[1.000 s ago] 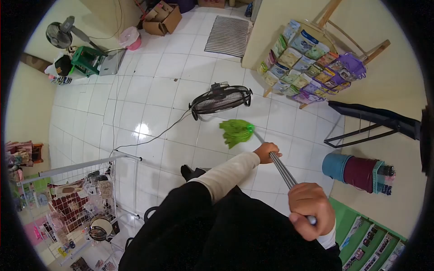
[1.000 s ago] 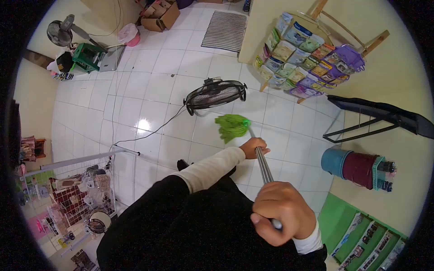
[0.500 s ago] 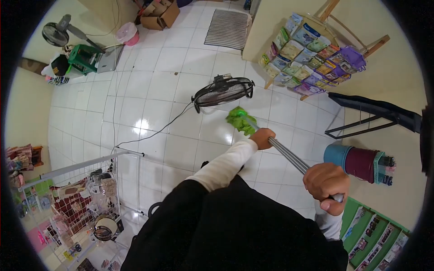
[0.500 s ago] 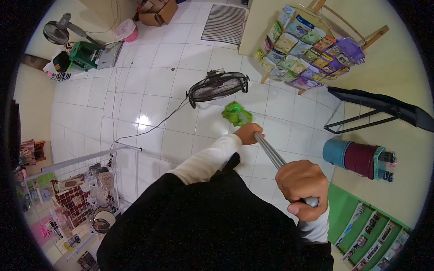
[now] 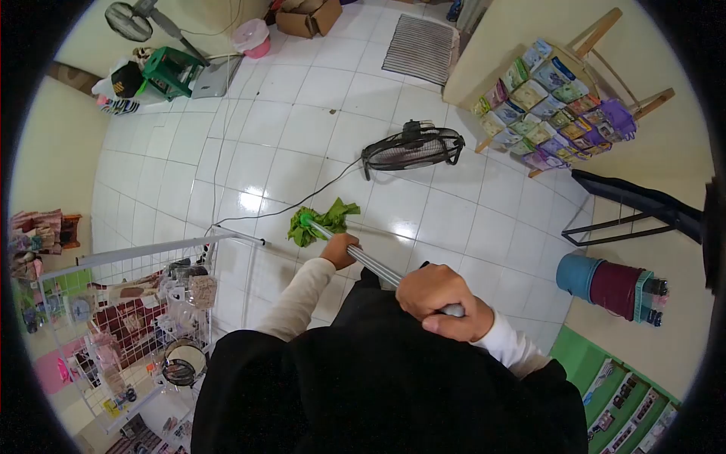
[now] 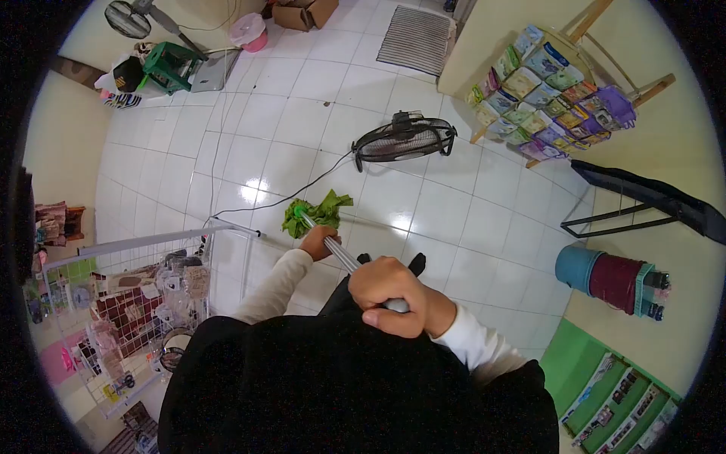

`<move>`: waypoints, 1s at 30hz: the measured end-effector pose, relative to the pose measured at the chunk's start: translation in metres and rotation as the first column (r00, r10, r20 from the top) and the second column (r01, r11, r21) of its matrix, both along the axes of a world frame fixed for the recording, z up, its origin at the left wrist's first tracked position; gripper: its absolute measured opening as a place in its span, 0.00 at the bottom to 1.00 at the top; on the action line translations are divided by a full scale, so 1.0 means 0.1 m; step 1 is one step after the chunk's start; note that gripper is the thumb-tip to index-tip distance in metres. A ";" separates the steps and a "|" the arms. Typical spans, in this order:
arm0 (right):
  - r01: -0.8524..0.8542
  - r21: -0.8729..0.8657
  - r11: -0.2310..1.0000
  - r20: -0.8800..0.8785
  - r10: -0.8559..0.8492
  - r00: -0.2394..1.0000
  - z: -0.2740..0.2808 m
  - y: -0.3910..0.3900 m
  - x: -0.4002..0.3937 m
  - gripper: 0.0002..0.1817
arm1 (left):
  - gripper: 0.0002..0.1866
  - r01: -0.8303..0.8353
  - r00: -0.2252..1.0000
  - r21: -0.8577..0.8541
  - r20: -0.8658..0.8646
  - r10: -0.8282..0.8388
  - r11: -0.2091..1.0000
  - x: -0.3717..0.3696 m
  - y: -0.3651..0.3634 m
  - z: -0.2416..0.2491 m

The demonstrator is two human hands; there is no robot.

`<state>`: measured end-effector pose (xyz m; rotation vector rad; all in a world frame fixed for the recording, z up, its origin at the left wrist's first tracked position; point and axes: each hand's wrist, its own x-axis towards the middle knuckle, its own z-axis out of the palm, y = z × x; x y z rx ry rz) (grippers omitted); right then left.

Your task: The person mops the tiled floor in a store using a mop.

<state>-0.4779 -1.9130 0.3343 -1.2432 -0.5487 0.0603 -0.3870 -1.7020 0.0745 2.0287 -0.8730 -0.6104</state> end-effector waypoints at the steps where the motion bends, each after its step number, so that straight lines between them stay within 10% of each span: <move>1: 0.011 0.016 1.000 0.008 -0.011 1.000 -0.04 0.07 -0.01 0.13 | 0.12 -0.006 1.000 0.014 0.015 0.006 1.000 0.00 0.07 -0.01; 10: 0.146 -0.180 0.973 -0.080 -0.162 0.984 -0.05 -0.48 -0.89 0.18 | 0.09 0.076 0.984 0.026 0.162 -0.079 0.997 -0.58 -0.44 -0.29; 17: 0.351 -0.222 0.910 -0.165 -0.390 0.906 0.67 -1.58 -1.62 0.15 | 0.11 0.237 0.971 -0.074 0.037 -0.234 0.969 -1.46 -2.26 -0.07; 25: -0.019 -0.472 0.881 -0.064 -0.013 0.998 0.96 -2.39 -1.84 0.10 | 0.05 0.360 0.926 -0.381 0.039 -0.374 0.852 -2.18 -4.02 0.03; 30: 0.057 -0.520 0.852 -0.006 -0.070 0.997 0.72 -2.43 -1.86 0.15 | 0.09 0.394 0.905 -0.442 0.032 -0.424 0.806 -2.09 -4.38 -0.13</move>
